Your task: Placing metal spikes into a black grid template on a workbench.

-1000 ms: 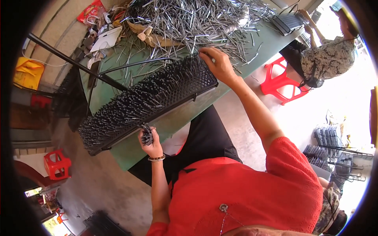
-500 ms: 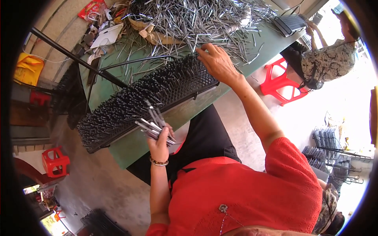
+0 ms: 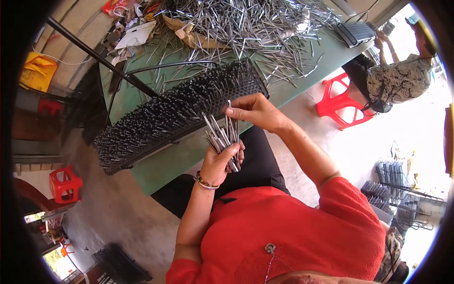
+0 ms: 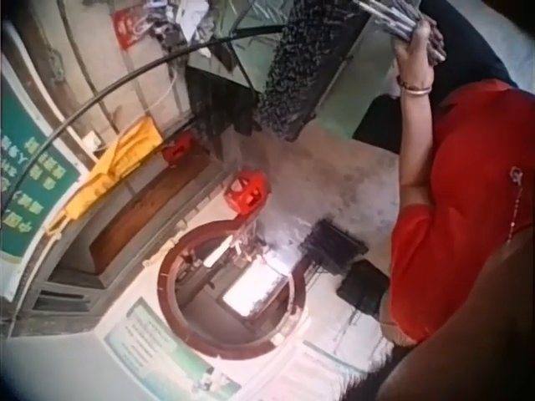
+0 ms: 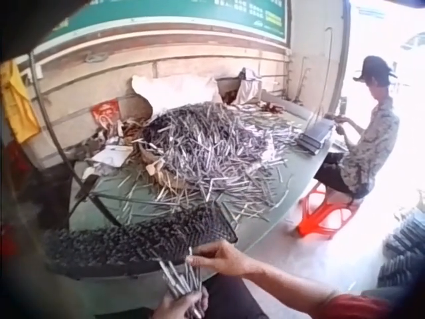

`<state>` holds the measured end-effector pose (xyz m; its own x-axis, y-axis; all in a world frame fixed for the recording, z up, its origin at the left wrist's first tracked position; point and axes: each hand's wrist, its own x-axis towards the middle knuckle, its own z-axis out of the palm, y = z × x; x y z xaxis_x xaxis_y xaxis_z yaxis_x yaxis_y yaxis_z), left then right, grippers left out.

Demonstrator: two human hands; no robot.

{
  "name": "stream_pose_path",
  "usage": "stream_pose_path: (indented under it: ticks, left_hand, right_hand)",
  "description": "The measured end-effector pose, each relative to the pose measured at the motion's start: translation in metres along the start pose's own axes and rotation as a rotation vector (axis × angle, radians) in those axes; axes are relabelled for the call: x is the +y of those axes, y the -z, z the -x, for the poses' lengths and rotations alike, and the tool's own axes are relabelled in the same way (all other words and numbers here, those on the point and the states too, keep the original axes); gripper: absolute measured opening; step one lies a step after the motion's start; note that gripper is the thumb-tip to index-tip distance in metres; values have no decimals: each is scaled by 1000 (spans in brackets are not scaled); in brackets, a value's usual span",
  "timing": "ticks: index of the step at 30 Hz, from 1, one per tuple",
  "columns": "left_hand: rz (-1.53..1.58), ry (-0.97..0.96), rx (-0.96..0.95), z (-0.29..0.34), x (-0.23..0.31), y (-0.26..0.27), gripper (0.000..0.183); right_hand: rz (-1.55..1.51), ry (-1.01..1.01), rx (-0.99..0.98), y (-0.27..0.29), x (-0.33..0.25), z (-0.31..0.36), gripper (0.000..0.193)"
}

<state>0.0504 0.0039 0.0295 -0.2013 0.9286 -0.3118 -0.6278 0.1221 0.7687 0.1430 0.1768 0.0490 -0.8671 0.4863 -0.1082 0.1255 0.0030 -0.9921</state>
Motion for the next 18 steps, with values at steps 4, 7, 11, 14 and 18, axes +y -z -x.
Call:
stream_pose_path:
  ticks: [4, 7, 11, 14, 18]
  left_hand:
    - [4, 35, -2, 0, -7, 6, 17]
    - [35, 56, -6, -1, -16, 15, 18]
    - [33, 55, -15, -6, -21, 20, 19]
    - [61, 43, -5, -11, -26, 26, 19]
    - [68, 69, 14, -15, -23, 21, 19]
  right_hand:
    - [-192, -112, -5, 3, 10, -2, 21]
    - [-150, -100, 48, 7, 2, -2, 19]
    - [-118, 96, 193, 12, -10, -10, 19]
    - [55, 181, 352, 22, -18, -25, 23]
    - [258, 264, 508, 29, -12, -44, 22]
